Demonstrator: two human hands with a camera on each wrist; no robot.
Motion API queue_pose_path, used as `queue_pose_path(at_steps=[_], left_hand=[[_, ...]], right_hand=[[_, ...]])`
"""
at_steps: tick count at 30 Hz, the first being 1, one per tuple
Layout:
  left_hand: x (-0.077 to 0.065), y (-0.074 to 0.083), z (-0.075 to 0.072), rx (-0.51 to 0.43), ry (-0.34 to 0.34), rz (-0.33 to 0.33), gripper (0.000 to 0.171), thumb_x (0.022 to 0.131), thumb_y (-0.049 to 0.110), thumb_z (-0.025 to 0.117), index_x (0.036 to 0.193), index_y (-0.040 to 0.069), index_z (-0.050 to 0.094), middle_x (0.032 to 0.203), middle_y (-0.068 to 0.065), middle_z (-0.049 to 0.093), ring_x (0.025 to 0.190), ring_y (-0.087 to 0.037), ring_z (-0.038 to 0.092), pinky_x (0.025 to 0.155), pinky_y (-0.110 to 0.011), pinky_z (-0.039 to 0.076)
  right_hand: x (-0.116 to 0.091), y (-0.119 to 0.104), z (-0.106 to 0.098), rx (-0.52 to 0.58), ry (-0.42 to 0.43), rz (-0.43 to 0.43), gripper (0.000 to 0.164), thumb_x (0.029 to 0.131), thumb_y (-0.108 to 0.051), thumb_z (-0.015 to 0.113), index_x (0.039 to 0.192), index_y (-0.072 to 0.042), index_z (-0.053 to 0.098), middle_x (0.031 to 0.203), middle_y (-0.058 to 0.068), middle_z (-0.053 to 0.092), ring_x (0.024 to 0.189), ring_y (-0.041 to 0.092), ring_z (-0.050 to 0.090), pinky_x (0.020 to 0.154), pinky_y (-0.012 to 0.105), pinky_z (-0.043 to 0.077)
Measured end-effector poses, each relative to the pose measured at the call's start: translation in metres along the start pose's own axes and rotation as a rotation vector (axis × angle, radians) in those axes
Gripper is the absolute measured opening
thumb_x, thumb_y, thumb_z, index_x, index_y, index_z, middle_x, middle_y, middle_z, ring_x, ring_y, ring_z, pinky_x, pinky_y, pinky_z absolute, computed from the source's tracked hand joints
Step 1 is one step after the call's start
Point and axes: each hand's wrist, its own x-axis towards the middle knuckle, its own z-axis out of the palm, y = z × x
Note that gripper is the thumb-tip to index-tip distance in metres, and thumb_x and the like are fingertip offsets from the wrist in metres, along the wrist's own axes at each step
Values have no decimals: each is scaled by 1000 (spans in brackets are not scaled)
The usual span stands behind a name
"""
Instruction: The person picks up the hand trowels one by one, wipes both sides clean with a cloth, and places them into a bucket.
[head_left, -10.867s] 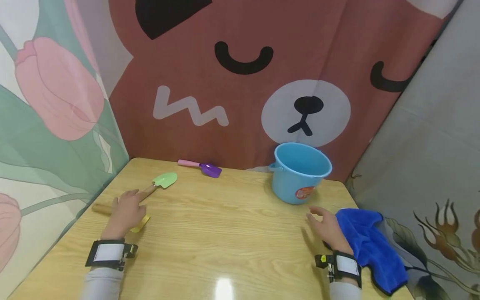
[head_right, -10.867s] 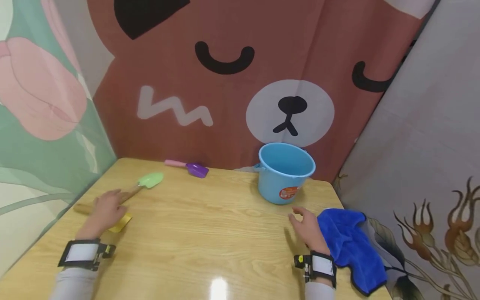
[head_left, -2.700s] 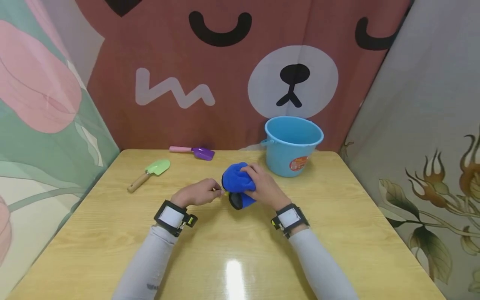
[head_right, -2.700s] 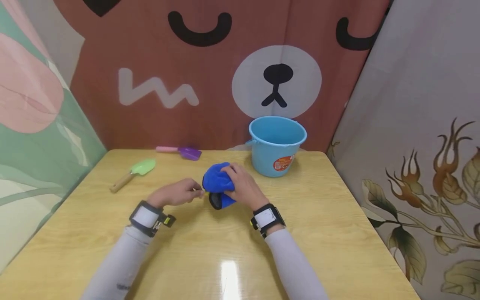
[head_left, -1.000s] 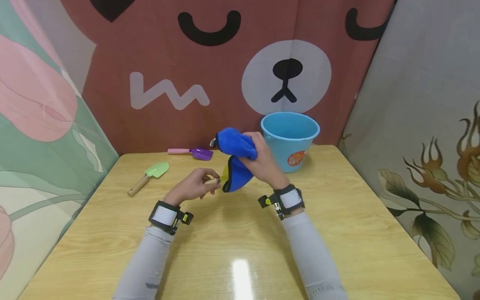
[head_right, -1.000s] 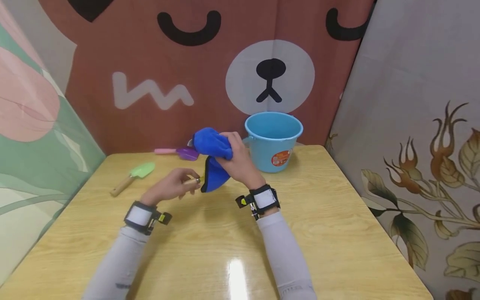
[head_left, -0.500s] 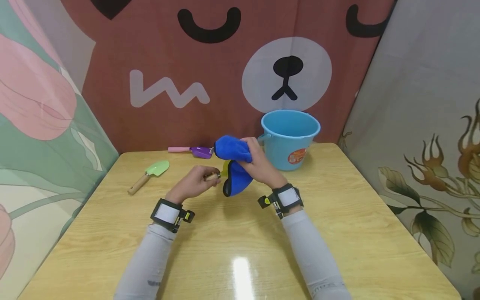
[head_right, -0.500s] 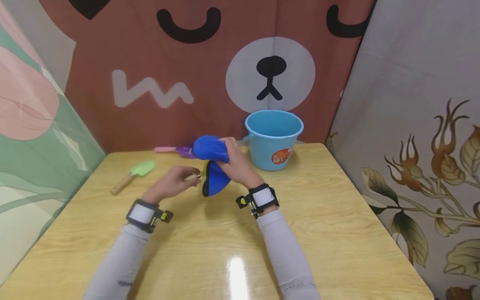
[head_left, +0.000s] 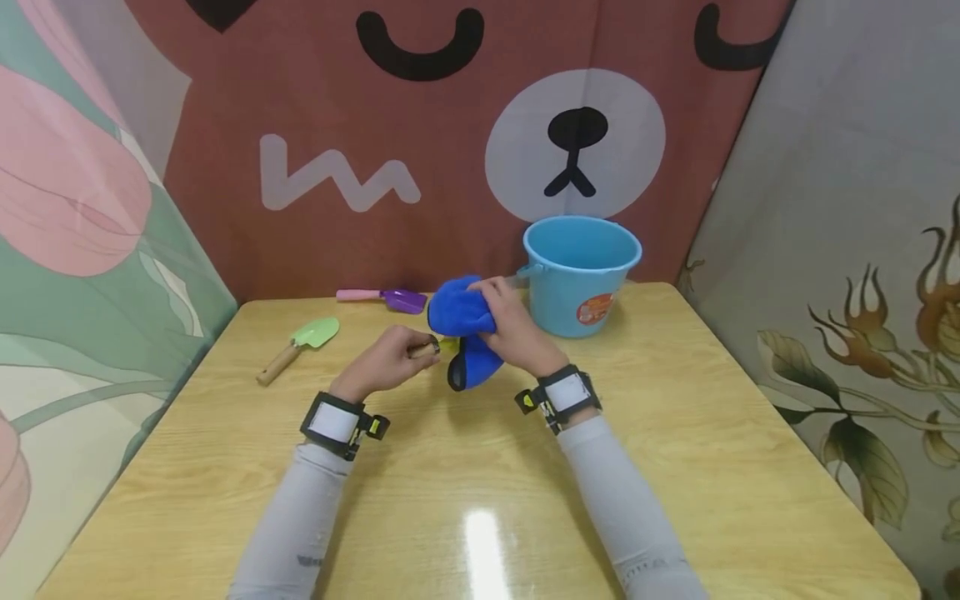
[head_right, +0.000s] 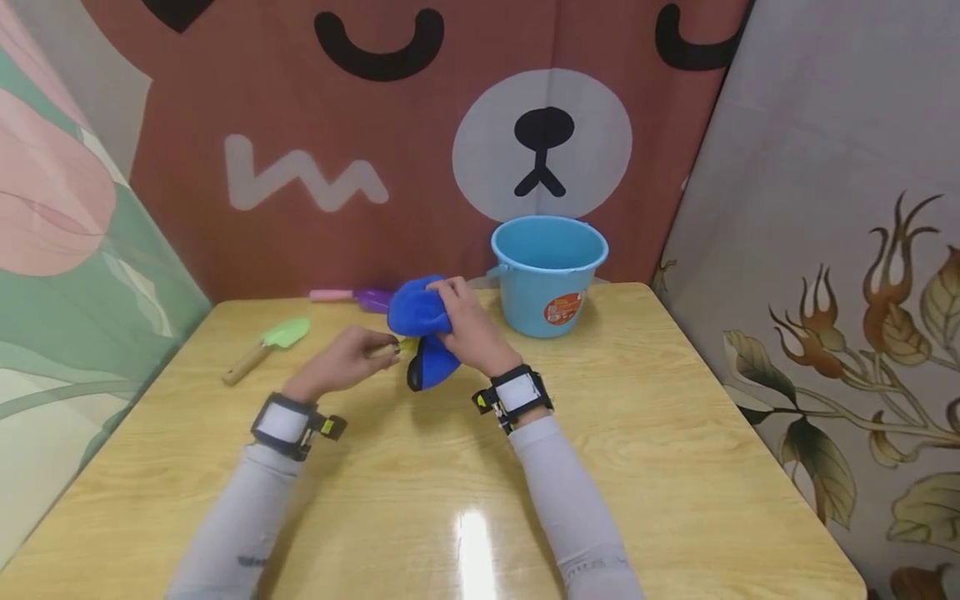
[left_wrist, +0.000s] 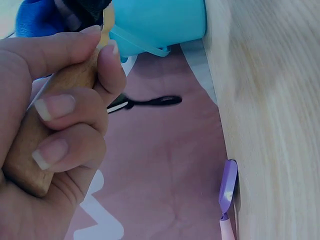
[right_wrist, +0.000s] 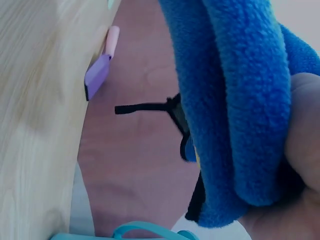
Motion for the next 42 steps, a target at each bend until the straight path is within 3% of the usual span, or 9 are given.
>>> queue_pose_path(at_steps=[5,10,17,22,25,27,34,37,42], left_hand=[[-2,-1,-5,18,9,-3,6,98,12,68,95,10,73,74,0,60,60,-9,50,55,-25,42],[-4,-2,-10,21,24,5,7,97,13,69,100,9,75,78,-3,64,61,-10,53,56,-26,45],[-5,-5,-15,16,30,9,9,97,12,70,101,7,76,81,-7,67,61,-9,53,56,-25,45],[-7,-7,-18,49,23,2,13,95,12,71,104,2,76,83,-3,67,62,-10,52,58,-25,44],[-8,-9,-19,70,31,7,14,94,8,72,104,-1,76,83,-3,66,61,-10,50,57,-25,42],[-8,-11,-19,72,38,10,13,93,7,73,103,-1,76,83,-3,66,60,-9,49,57,-25,41],[-5,-14,-17,24,39,-16,17,93,10,73,105,-1,76,88,-6,73,66,-10,58,63,-27,50],[-5,-14,-15,6,31,-41,18,93,11,73,105,-2,77,86,-7,74,69,-11,62,64,-28,53],[-5,-16,-13,5,26,-44,9,95,13,72,91,6,77,74,-6,69,61,-10,55,56,-26,45]], right_hand=[[-2,-1,-4,-99,-9,-2,70,84,13,68,140,-28,57,140,16,39,136,41,38,107,61,43],[-2,1,-6,-127,-32,-11,54,83,13,65,122,-25,69,140,12,41,136,37,37,106,58,44],[-2,-4,-9,-60,-138,50,42,88,-17,75,128,-25,64,148,13,35,140,37,31,102,61,46],[-6,-12,-10,-73,-280,94,84,73,-37,89,146,-30,47,160,14,18,145,42,23,102,62,46],[-7,-15,-8,-110,-345,102,108,65,-36,97,154,-33,35,165,12,8,147,44,19,103,61,45],[-7,-16,-6,-121,-352,103,112,66,-28,98,156,-32,31,165,12,7,146,45,21,105,61,45],[-2,-7,-2,-94,-278,86,76,84,-7,83,148,-25,47,160,16,25,144,45,29,109,61,40],[-1,-2,-5,-50,-270,47,67,85,-8,83,143,-21,53,157,19,32,145,43,31,110,60,39],[1,1,-13,19,-249,-7,62,82,-7,83,138,-16,58,151,19,40,142,39,37,110,57,41]])
